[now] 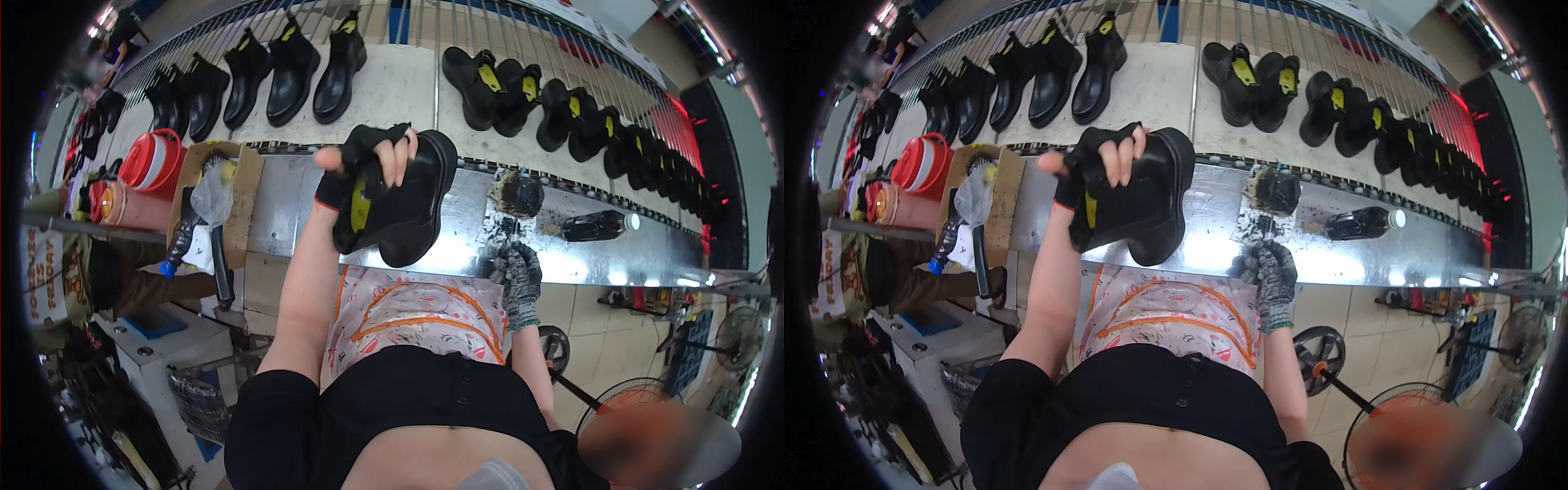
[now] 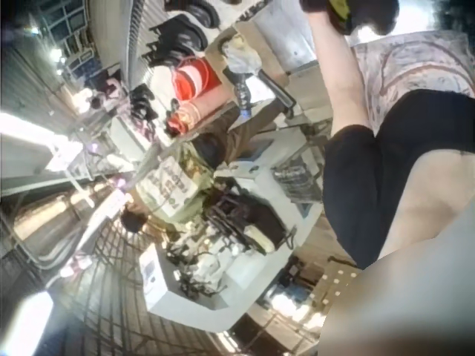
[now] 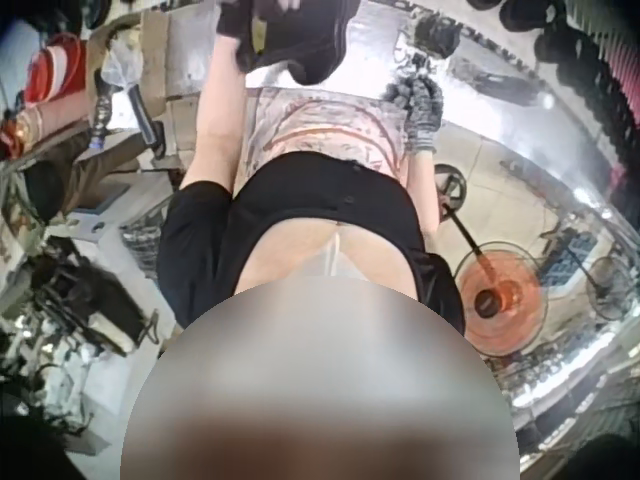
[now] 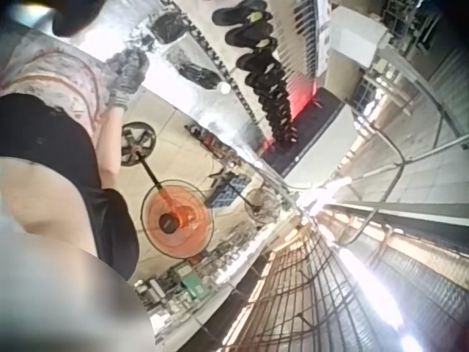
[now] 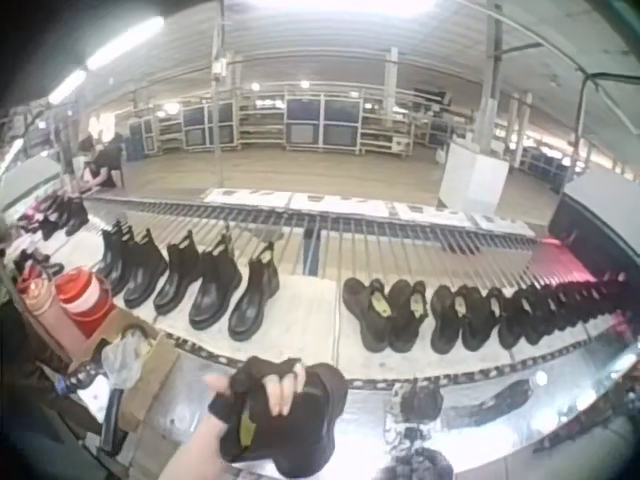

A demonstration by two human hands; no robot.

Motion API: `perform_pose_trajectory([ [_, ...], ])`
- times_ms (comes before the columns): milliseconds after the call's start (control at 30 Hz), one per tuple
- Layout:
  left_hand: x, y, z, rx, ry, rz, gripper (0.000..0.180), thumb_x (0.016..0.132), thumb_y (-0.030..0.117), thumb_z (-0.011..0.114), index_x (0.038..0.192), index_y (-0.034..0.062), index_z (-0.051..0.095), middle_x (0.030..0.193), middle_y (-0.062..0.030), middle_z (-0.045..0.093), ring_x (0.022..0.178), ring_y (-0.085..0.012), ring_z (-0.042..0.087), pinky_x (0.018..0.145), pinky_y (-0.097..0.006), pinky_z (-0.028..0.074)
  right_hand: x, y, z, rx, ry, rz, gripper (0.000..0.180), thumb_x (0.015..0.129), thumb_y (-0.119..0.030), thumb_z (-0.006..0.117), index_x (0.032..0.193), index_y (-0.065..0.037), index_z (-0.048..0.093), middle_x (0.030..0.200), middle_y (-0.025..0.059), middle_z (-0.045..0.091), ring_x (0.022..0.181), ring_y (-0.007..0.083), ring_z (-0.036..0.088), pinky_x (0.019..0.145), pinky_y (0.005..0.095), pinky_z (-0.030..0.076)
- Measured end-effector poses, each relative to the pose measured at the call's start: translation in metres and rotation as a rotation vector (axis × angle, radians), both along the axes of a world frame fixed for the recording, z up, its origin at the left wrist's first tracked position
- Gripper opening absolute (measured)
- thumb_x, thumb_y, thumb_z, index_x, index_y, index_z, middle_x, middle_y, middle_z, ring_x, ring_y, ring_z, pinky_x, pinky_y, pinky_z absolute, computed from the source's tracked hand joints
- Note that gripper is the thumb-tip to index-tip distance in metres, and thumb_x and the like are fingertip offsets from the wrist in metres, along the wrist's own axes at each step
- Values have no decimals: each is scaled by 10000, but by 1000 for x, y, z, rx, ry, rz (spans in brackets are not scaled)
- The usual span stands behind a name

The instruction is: Cleaning and finishing the exterior of black boots using a brush and liquid on a conveyor production line.

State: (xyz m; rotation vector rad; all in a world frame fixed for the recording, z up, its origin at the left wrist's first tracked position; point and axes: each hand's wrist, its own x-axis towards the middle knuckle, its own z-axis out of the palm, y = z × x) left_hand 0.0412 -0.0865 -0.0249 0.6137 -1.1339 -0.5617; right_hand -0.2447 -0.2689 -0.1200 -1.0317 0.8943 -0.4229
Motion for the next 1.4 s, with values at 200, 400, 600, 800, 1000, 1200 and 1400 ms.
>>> perform_pose_trajectory([
  [200,-11,-6,17,13,-126,-77,914,549,942,311,525,62,557,565,-56,570,589,-159,475,777,-312,323,-9,5,44,94,21,176,170,852,-95,610,997,-6,614,835,69,646,619,106,583,473,213,456],
  [400,-3,-11,7,49,-227,-206,926,549,965,286,590,99,613,656,-26,604,783,-207,462,981,-399,199,22,-10,136,-765,-9,552,244,790,-130,626,1009,-27,658,882,78,676,707,139,618,575,271,502],
  [600,-5,-17,10,10,-235,-220,938,540,971,274,581,98,613,635,-32,607,773,-205,470,986,-402,199,42,-5,180,-1488,24,796,330,730,-348,670,1033,-218,689,956,33,669,836,236,606,725,361,469],
  [800,-13,-20,21,7,-205,-189,928,512,963,335,527,71,591,590,-58,605,578,-168,513,768,-305,344,41,-7,168,-1759,76,867,443,778,-509,589,1157,-282,627,971,4,598,847,194,562,698,341,420],
  [1000,-13,-22,20,-2,-220,-217,934,506,965,333,529,67,589,591,-60,608,549,-166,505,755,-308,350,44,-2,172,-1751,94,858,429,781,-476,589,1151,-263,628,974,6,590,841,201,557,701,342,420],
  [1200,-14,-21,21,12,-205,-216,928,524,955,342,540,60,583,590,-56,600,566,-154,499,754,-309,344,46,-7,166,-1737,167,882,294,767,-430,624,1022,-296,685,958,-22,628,865,203,581,746,345,431],
  [1400,12,-14,5,-27,-169,-235,916,574,947,299,595,82,600,634,-35,588,737,-182,446,908,-352,242,63,-4,138,-1849,61,780,132,797,-208,581,867,-176,688,860,-14,609,715,196,566,632,346,446],
])
